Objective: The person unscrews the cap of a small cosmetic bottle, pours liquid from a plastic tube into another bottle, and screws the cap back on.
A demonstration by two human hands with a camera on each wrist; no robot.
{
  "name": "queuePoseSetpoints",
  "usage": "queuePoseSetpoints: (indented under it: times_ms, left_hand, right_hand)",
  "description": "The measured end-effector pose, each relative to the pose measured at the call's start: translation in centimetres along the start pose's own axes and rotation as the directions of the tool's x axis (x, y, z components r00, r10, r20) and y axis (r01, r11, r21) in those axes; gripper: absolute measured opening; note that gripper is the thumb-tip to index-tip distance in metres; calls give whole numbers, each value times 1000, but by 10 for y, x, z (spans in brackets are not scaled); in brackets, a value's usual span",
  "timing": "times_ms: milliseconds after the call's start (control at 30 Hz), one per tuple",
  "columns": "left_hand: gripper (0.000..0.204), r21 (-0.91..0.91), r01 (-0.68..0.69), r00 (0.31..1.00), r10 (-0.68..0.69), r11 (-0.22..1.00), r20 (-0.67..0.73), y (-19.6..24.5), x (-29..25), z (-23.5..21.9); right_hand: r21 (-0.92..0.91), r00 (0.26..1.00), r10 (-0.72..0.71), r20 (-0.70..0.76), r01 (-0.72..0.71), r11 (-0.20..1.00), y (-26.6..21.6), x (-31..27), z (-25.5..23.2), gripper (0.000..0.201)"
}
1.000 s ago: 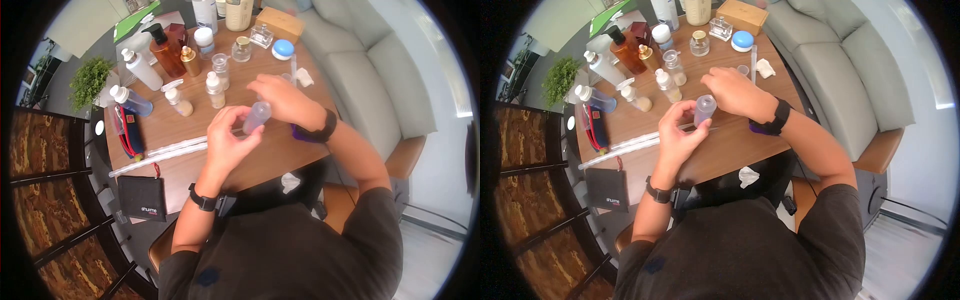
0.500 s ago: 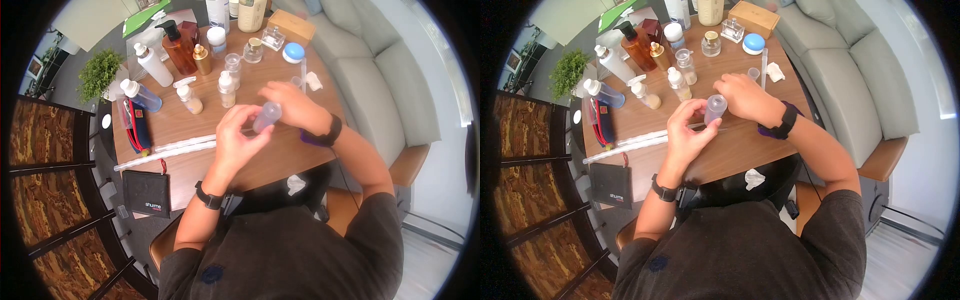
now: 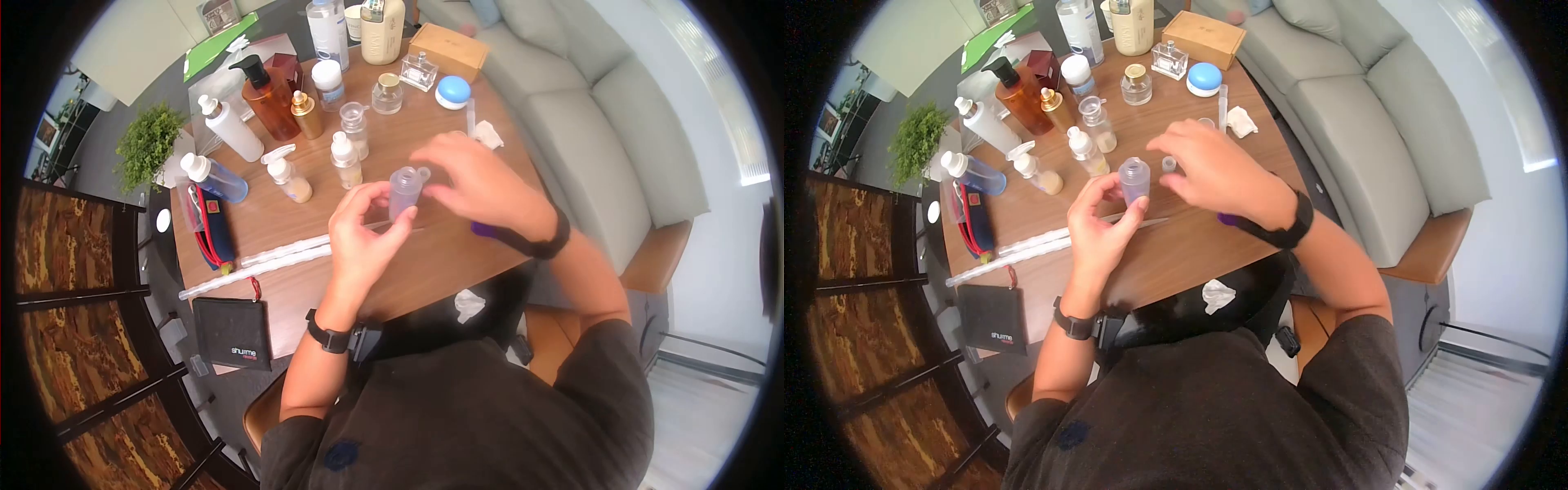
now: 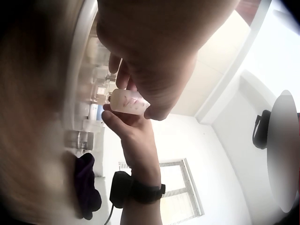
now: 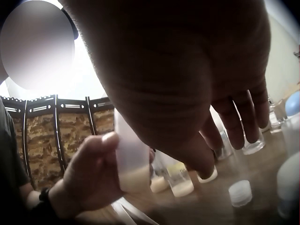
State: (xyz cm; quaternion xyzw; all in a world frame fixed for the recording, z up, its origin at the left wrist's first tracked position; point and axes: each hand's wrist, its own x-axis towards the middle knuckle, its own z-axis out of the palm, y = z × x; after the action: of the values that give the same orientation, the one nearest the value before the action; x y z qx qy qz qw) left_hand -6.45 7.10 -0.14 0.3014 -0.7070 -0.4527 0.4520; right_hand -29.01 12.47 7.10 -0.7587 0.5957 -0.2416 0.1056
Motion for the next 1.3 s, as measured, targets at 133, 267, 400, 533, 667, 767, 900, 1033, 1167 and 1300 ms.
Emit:
queuePoseSetpoints:
  times_ms: [133,267,400,533,667,767,900,1033,1167,1300]
  left_hand:
    - [39,76,8,1000,-6,997,-28,9,1,0]
    - [41,18,73,996,-72,997,-50,9,0,5]
    - [44,-195,262,960,-275,945,-44,20,7,7]
    - [46,-277,272,956,-291,922,-28,28,19,13]
    - [50,-293,228,967,-250,928,-40,31,26,15]
    - [50,-277,184,974,-212,943,-76,26,27,15]
    - [43,-341,250,968,-233,906,90,20,22,15]
    - [38,-295,243,963,-191,924,192,10,16,18]
    - [33,-218,158,976,-118,963,186,7,4,21]
    - [31,-146,-13,993,29,989,112,6,4,21]
  right_hand:
    - [368,995,95,5,-91,925,-28,-18,1,57]
    - [487,976,205,-78,-142,862,-38,-24,23,59]
    - [482,947,253,-200,-130,866,-41,-18,36,52]
    - [468,898,281,-340,-98,878,-38,-8,43,46]
    - [445,895,291,-338,-121,887,-36,3,36,44]
    - [312,903,207,-376,-87,946,-32,16,14,40]
    - [131,924,111,-365,-67,989,-14,36,-10,42]
    - [-62,961,-3,-278,-14,998,-2,57,-22,40]
    - [-222,974,-82,-211,34,974,10,71,-21,38]
    - [-302,980,-104,-169,49,952,9,78,-21,41]
